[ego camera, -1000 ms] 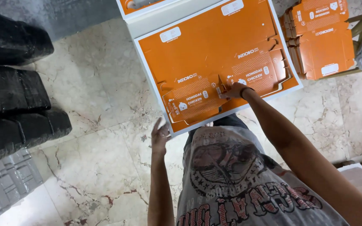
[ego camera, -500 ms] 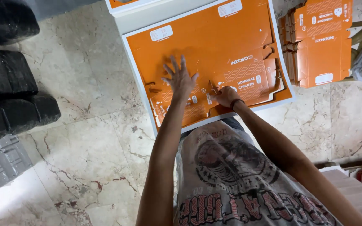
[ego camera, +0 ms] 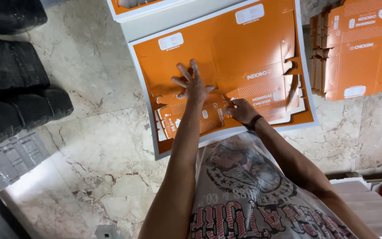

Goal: The person assembles orange cardboard boxes by hand, folding flaps and inserting tabs into slots to form the box shape. They repeatedly pick up flat pieces, fold them into shape, and place the assembled boxes into a white styrofoam container.

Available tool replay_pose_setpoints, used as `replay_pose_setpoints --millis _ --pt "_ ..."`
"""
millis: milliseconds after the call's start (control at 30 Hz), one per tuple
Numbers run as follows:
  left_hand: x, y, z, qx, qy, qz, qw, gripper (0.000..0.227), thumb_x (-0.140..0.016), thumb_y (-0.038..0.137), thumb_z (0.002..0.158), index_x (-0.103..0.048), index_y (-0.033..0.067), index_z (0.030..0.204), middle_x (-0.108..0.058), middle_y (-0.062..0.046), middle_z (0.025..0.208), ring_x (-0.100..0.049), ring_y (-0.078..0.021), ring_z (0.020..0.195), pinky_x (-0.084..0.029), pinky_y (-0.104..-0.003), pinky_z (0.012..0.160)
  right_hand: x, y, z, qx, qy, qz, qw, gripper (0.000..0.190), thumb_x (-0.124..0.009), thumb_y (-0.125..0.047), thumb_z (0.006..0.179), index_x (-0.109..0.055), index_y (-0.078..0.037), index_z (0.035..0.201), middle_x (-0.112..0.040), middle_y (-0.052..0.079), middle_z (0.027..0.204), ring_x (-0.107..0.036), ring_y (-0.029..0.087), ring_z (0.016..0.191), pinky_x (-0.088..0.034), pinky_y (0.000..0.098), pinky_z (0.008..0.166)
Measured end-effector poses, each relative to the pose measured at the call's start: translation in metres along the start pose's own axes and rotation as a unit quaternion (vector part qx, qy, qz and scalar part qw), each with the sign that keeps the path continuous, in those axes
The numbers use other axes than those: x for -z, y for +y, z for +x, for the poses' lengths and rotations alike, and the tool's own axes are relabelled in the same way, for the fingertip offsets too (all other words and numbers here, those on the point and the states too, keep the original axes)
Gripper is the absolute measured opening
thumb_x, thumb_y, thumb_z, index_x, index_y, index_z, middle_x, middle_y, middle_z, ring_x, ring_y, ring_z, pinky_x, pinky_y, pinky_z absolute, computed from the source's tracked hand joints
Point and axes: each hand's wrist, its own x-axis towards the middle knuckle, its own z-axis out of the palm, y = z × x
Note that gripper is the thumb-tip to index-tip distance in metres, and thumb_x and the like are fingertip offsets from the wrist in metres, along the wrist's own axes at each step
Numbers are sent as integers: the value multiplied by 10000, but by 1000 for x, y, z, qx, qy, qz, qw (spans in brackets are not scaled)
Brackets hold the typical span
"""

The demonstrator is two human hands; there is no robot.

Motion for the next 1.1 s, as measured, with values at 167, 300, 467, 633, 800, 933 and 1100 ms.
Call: replay_pose_setpoints --millis 167,300,467,633,800,933,1100 --pt "-13 -2 10 -14 29 24 999 1168 -814 239 922 89 207 1662 398 -296 1584 222 -766 1355 -380 -915 833 34 -19 -26 -5 -24 61 998 342 -731 -273 873 -727 13 1062 -711 257 1074 -667 448 1107 -497 527 903" --pt "-21 -5 19 -3 32 6 999 1288 -871 283 861 147 237 1648 399 -292 1585 230 -760 1354 -322 -934 836 30 -16 -32 -21 -42 36 998 275 -737 -300 894 -731 -42 990 -722 226 1054 -685 412 1073 -506 486 888" --pt "47 18 -30 13 -30 -16 999 1296 -866 471 873 133 233 1663 358 -238 1632 208 -698 1425 -201 -963 894 24 -22 -54 -34 -13 46 998 300 -731 -253 930 -703 -11 1105 -707 183 922 -693 345 896 -532 418 792" --pt "9 3 -6 13 -9 26 1000 1310 -869 419 859 166 260 1646 429 -259 1578 229 -729 1383 -233 -965 845 19 -34 -60 -36 12 -15 999 390 -723 -341 940 -695 -14 1151 -729 249 1003 -709 380 1008 -542 463 847" --pt "29 -13 -21 -27 -11 -3 1000 1132 -781 417 949 68 217 1670 385 -286 1591 209 -749 1369 -282 -935 859 -5 -27 -43 -12 21 -74 997 554 -741 -454 885 -693 -8 1209 -712 281 1157 -662 446 1154 -527 537 970" --pt "-17 -58 -32 -131 -2 -132 983 386 -580 506 972 -539 201 1205 -463 -76 1162 -455 -410 1162 -517 -571 888 -20 -10 -37 -17 41 -119 992 553 -671 -528 890 -689 -57 1179 -722 245 1134 -666 438 1149 -524 544 976" --pt "-49 -27 -85 37 -205 -509 835 912 -682 805 800 -691 -23 1183 -761 -205 1008 -759 -329 760 -650 -408 552 -25 3 -31 -28 38 -133 990 592 -697 -619 869 -661 -139 1214 -721 189 1171 -646 383 1207 -496 504 1042"
